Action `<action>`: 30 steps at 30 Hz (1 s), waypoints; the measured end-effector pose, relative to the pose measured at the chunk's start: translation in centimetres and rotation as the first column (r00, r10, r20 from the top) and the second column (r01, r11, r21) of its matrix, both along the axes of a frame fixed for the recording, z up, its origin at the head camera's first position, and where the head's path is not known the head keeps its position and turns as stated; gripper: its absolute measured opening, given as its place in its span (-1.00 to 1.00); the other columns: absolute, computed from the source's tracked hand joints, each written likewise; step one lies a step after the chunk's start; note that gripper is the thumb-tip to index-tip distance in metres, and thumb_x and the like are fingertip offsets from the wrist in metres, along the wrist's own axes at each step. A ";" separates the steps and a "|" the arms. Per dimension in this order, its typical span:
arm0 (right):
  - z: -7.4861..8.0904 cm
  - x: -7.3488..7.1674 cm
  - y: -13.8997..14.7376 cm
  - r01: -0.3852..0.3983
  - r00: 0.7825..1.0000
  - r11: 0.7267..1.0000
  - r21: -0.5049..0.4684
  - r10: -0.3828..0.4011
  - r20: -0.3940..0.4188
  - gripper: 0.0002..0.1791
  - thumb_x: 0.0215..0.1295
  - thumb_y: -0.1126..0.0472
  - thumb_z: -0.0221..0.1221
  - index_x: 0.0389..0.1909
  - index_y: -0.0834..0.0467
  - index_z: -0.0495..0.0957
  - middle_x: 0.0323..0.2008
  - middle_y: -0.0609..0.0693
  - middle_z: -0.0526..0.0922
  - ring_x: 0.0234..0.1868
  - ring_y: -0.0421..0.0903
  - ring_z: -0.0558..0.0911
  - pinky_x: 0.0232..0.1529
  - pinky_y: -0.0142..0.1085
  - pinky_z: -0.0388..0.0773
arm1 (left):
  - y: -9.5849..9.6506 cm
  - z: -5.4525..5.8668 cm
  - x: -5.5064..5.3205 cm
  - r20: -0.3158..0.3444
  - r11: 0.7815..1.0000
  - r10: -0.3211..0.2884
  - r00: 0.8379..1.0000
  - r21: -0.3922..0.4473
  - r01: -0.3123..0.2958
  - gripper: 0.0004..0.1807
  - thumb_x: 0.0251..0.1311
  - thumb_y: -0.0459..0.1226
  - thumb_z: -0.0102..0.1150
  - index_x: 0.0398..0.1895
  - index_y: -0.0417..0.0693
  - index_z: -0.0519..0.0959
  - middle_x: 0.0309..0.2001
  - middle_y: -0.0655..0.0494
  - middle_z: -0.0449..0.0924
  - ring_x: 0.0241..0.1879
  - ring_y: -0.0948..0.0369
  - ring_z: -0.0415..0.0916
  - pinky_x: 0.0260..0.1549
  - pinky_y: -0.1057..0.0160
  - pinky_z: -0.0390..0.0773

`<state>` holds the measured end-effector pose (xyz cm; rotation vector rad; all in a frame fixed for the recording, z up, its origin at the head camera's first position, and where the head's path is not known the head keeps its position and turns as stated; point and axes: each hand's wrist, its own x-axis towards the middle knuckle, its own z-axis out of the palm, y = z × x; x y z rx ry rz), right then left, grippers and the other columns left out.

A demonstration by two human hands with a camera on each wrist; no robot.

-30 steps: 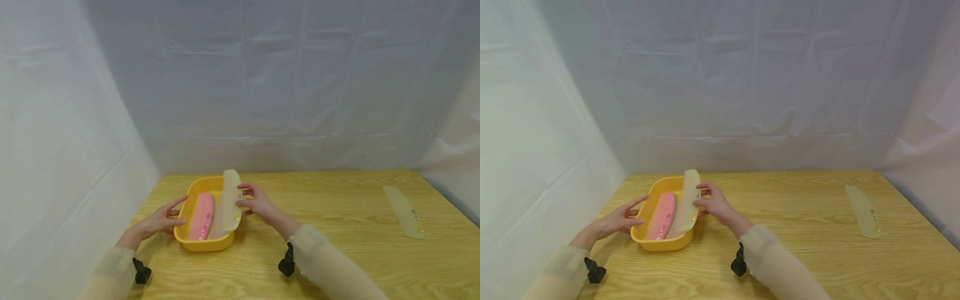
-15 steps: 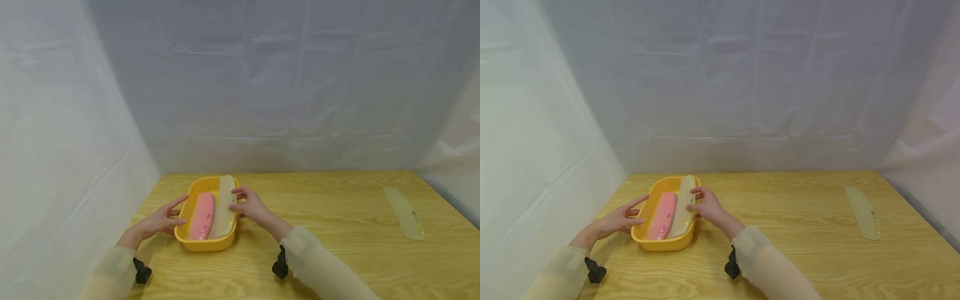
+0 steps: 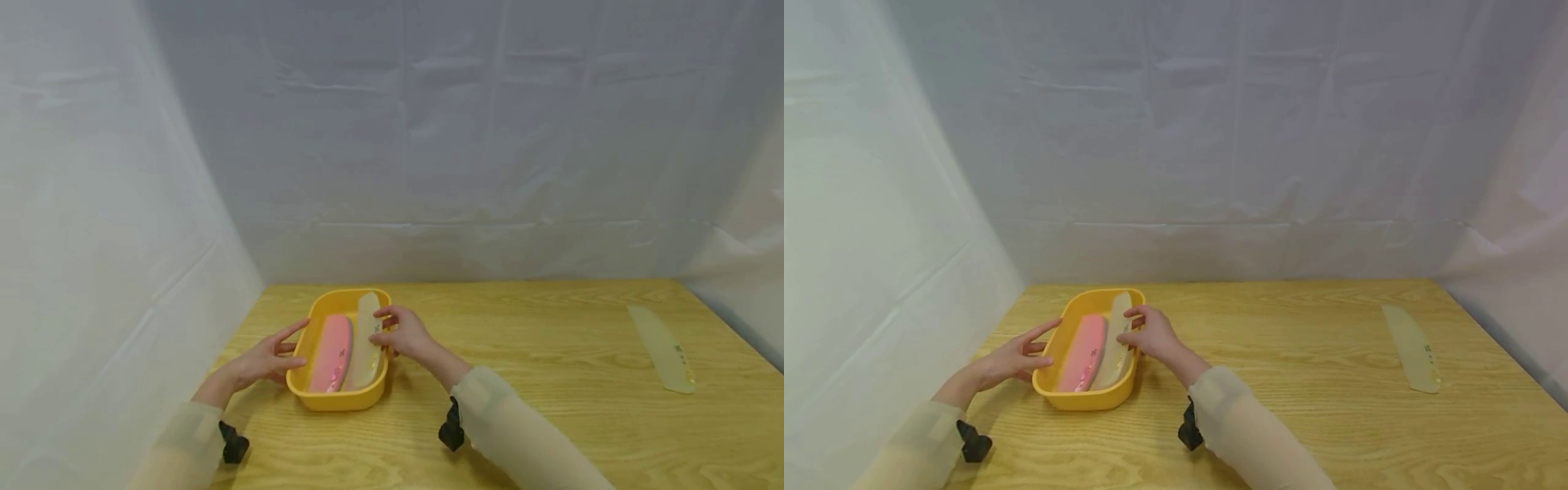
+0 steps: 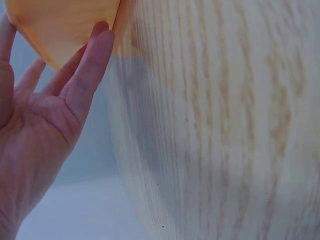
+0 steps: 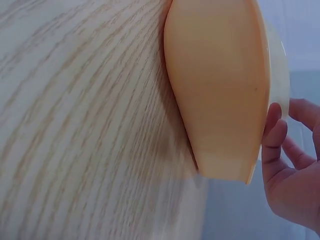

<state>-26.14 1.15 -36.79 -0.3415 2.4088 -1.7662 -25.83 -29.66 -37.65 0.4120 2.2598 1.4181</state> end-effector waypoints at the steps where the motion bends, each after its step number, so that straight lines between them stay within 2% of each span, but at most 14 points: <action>1: 0.0 0.0 0.0 0.005 1.000 1.000 0.009 -0.005 0.001 -0.53 0.14 0.33 0.38 0.09 0.24 0.52 -0.17 0.13 0.54 -0.51 -0.13 0.52 -0.55 -0.20 0.56 | 0.0 0.0 0.0 0.000 1.000 0.000 1.000 -0.001 0.000 -0.08 0.34 -0.28 0.18 0.57 0.00 -0.19 0.35 -0.56 0.05 0.08 -0.14 0.47 -0.20 -0.07 0.62; 5: 0.2 0.0 -0.1 0.016 1.000 0.999 0.049 -0.015 -0.008 -0.54 0.14 0.30 0.39 0.07 0.22 0.53 -0.18 0.12 0.55 -0.50 -0.12 0.54 -0.51 -0.15 0.57 | -0.1 0.0 -0.1 0.000 1.000 -0.001 1.000 0.005 0.001 -0.08 0.34 -0.27 0.18 0.57 -0.01 -0.19 0.34 -0.56 0.06 0.08 -0.13 0.47 -0.21 -0.07 0.62; 9: 0.1 0.0 -0.2 0.019 1.000 0.998 0.063 -0.018 -0.007 -0.54 0.13 0.27 0.39 0.08 0.20 0.54 -0.19 0.11 0.56 -0.49 -0.12 0.57 -0.56 -0.27 0.51 | -0.2 0.1 -0.1 0.001 1.000 -0.007 1.000 0.010 0.007 -0.08 0.33 -0.27 0.19 0.57 -0.02 -0.20 0.34 -0.56 0.06 0.08 -0.13 0.47 -0.21 -0.07 0.62; 14: -0.2 0.0 -0.1 0.029 0.999 0.999 0.029 -0.029 -0.021 -0.57 0.13 0.33 0.38 0.04 0.25 0.56 -0.25 0.10 0.57 -0.51 -0.12 0.59 -0.60 -0.37 0.45 | -0.2 0.2 0.0 -0.001 1.000 -0.004 1.000 0.004 0.004 -0.08 0.33 -0.26 0.19 0.57 -0.01 -0.18 0.34 -0.56 0.08 0.08 -0.12 0.47 -0.21 -0.07 0.62; 21: -0.3 0.2 0.0 0.043 0.998 0.999 0.001 -0.043 -0.038 -0.64 0.15 0.41 0.34 0.00 0.29 0.58 -0.26 0.10 0.58 -0.54 -0.13 0.58 -0.57 -0.36 0.50 | -0.1 0.3 0.1 -0.005 1.000 -0.008 1.000 -0.006 0.008 -0.09 0.34 -0.26 0.18 0.57 -0.04 -0.19 0.34 -0.56 0.08 0.06 -0.12 0.49 -0.21 -0.06 0.62; 30: -0.4 0.3 0.0 0.040 0.998 0.999 -0.020 -0.041 -0.042 -0.66 0.17 0.41 0.33 -0.01 0.27 0.59 -0.27 0.09 0.58 -0.52 -0.13 0.59 -0.56 -0.35 0.50 | -0.4 0.2 0.0 -0.010 1.000 -0.009 1.000 -0.007 0.009 -0.07 0.32 -0.24 0.20 0.57 -0.04 -0.19 0.34 -0.55 0.10 0.08 -0.15 0.48 -0.21 -0.06 0.62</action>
